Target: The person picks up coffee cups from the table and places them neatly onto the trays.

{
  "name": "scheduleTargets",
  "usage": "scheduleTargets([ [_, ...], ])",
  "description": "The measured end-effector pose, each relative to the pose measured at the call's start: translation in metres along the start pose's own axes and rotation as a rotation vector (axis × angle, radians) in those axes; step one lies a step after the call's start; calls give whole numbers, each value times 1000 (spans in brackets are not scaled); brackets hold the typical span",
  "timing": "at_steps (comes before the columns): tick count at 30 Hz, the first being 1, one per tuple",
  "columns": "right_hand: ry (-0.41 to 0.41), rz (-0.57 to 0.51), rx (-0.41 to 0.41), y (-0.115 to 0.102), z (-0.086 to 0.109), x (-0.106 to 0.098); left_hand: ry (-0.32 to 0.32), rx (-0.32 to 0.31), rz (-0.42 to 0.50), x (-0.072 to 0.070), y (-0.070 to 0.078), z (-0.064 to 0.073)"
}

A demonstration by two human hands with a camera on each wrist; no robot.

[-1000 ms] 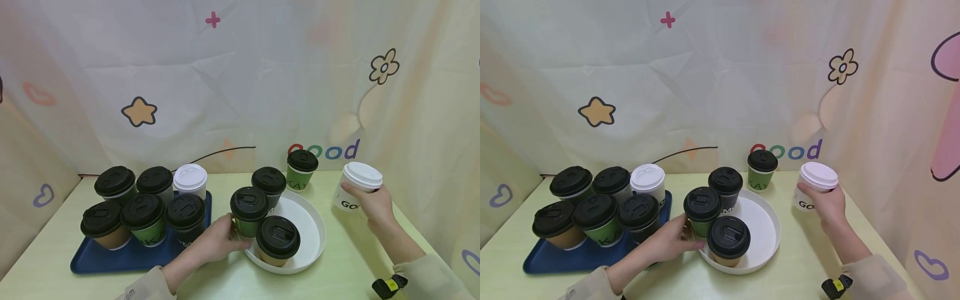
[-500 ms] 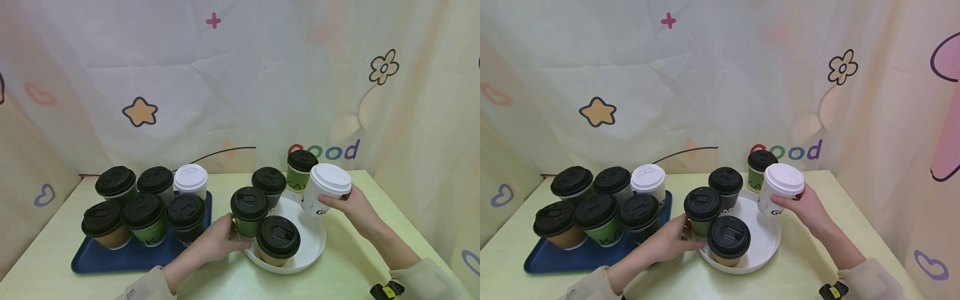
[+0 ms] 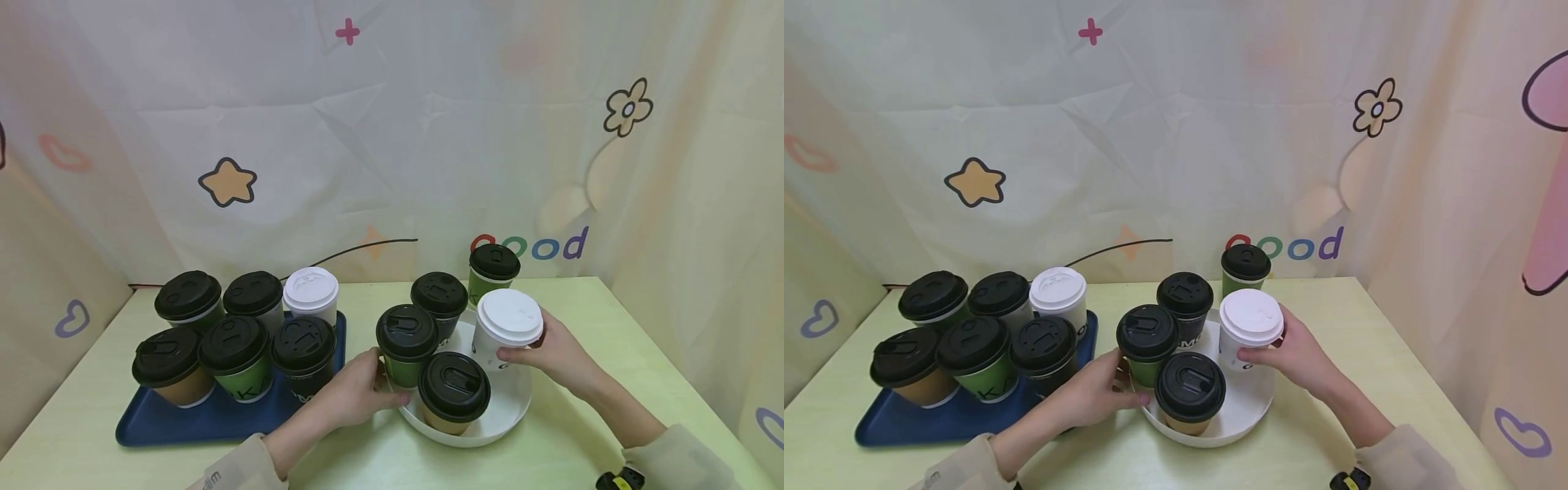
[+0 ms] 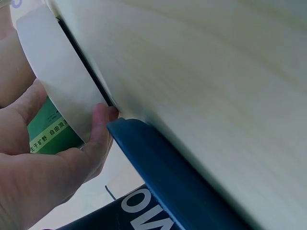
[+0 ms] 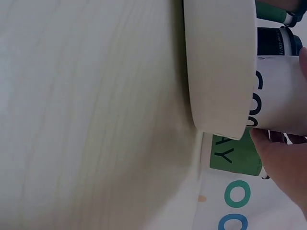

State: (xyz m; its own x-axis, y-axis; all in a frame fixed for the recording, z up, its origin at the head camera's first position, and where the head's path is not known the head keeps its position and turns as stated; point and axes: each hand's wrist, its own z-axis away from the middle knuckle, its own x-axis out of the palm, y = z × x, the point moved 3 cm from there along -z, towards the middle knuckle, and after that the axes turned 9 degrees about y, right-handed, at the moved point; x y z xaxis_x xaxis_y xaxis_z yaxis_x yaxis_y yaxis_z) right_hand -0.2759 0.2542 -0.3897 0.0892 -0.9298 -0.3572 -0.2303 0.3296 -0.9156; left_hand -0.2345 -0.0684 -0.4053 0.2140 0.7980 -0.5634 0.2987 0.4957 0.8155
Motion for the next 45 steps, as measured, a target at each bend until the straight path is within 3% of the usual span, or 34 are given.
scheduleTargets([
  [27,26,-36,44,18,-13,8,-4,-10,-2,1,-1,-3],
  [39,-9,-43,12,17,-16,13,-20,5,57,1,-3,-3],
  [45,-95,-6,-10,19,-16,3,-20,-4,46,1,-3,-3],
])
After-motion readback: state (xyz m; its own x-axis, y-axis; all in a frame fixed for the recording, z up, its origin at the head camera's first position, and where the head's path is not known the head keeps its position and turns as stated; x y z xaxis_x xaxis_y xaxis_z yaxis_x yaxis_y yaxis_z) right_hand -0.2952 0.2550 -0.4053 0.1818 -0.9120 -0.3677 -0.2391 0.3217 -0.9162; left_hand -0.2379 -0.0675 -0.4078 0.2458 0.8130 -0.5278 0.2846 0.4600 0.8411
